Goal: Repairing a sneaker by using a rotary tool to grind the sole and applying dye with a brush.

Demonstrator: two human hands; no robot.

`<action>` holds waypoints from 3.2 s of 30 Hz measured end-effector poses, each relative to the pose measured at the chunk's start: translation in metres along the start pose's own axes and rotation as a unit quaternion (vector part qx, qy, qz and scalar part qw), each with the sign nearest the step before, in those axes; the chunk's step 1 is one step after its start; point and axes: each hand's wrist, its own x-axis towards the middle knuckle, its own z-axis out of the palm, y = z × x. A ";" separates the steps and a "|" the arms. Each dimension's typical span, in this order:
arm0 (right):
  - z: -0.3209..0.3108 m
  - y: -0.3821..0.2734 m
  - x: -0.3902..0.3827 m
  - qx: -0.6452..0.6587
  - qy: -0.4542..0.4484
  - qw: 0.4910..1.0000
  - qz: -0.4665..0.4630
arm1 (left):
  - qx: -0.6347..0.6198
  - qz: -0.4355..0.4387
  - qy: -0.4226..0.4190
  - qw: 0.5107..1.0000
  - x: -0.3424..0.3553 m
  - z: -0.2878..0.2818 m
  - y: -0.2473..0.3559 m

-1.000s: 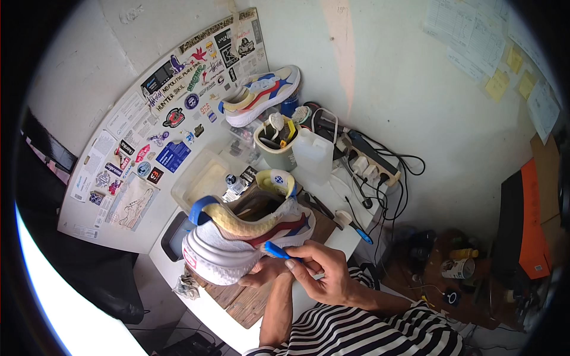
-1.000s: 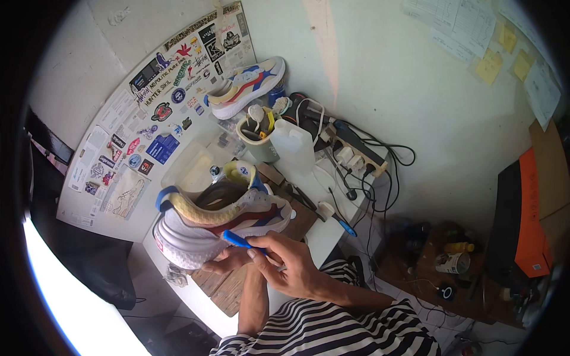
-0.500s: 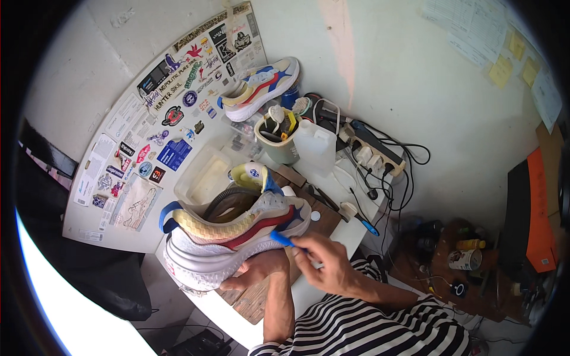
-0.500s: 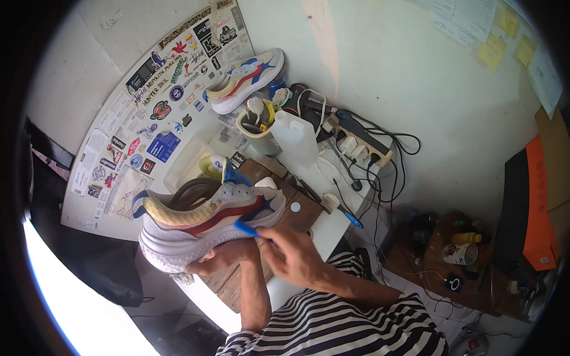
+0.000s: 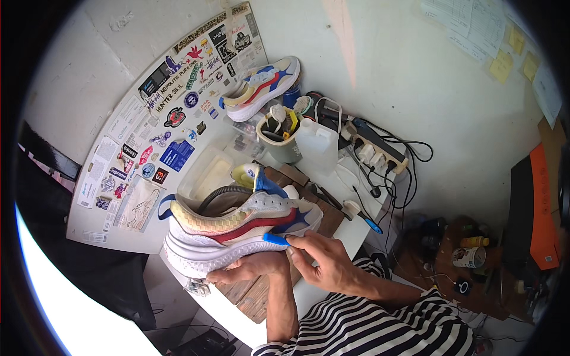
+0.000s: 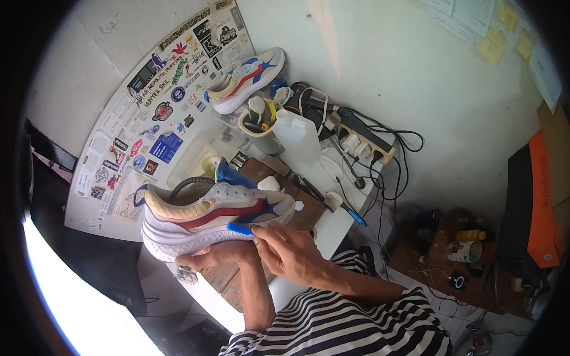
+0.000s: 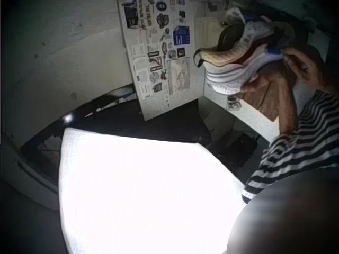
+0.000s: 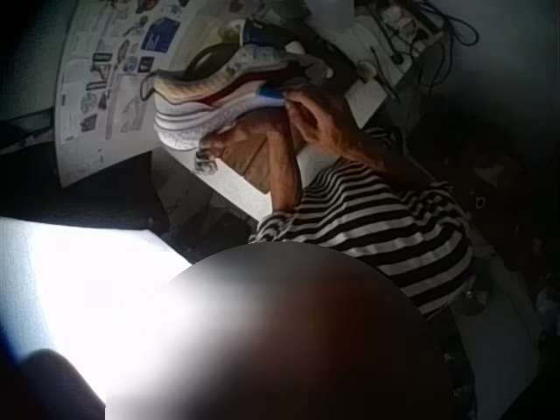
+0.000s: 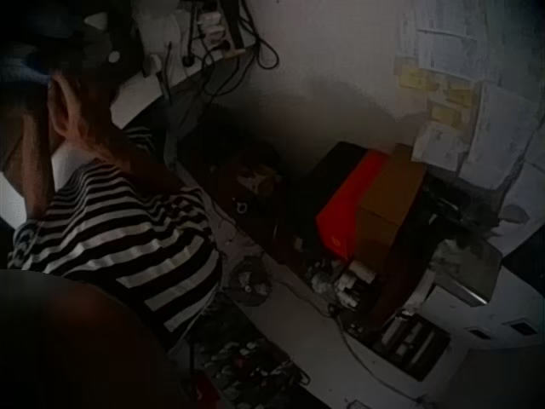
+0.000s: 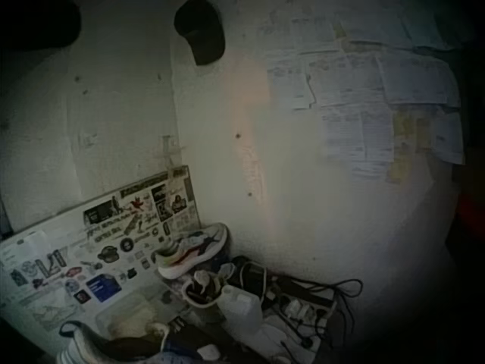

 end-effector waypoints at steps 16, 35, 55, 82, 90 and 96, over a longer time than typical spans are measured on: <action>-0.017 0.037 -0.015 -0.045 0.034 0.998 0.007 | 0.043 0.011 -0.025 0.999 0.024 -0.014 0.003; -0.013 0.030 -0.014 -0.006 0.044 0.995 0.090 | -0.016 0.022 0.022 0.999 0.018 -0.006 0.002; -0.030 0.062 -0.014 -0.060 0.075 0.991 0.097 | 0.076 0.024 0.013 0.997 0.031 -0.014 0.005; -0.078 0.073 0.015 -0.114 -0.072 0.983 -0.127 | 0.058 -0.061 -0.061 0.995 0.058 -0.017 0.013; -0.066 0.059 0.025 -0.108 -0.062 0.969 -0.212 | 0.061 -0.029 -0.074 0.995 0.056 -0.017 0.019; -0.044 0.055 0.025 -0.078 -0.026 0.976 -0.201 | 0.081 -0.056 -0.054 0.994 0.038 -0.009 0.015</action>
